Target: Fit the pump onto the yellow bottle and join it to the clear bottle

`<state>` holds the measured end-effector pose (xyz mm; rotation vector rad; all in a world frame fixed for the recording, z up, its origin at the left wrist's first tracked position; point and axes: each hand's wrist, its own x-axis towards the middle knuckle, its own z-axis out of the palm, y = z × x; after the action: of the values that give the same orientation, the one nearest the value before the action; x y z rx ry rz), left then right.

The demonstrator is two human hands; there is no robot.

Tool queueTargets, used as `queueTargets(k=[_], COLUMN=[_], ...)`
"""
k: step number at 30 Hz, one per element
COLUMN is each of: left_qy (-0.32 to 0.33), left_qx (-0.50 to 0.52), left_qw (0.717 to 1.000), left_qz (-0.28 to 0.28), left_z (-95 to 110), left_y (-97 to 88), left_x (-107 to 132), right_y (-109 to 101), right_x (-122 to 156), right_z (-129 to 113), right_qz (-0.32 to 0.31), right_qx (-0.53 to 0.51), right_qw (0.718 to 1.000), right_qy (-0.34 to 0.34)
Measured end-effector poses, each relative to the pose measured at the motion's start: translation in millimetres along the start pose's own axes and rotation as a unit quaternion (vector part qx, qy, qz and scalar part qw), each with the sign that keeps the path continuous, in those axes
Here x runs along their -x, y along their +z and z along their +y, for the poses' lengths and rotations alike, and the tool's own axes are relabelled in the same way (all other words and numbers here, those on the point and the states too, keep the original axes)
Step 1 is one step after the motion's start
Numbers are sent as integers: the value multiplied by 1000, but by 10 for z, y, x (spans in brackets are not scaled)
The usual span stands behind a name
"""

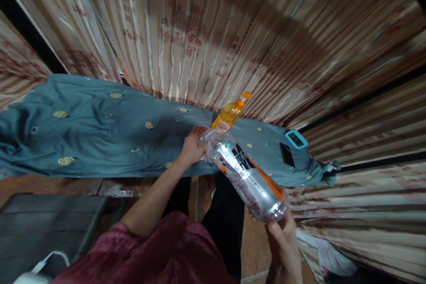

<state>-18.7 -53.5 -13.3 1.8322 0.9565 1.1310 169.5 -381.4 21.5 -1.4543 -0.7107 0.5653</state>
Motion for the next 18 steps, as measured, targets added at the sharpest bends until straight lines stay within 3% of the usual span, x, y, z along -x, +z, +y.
queueTargets(k=[6, 18], left_qy=[7, 14], left_qx=[2, 11], left_qw=[1000, 1000], left_qz=[6, 5], left_z=[-44, -107], left_y=[21, 38], left_x=[0, 9], right_y=[20, 12], right_x=[-8, -31], right_z=[-39, -50], right_qz=[11, 13], right_qx=[-16, 12], right_qw=[999, 1000], right_qy=[30, 9])
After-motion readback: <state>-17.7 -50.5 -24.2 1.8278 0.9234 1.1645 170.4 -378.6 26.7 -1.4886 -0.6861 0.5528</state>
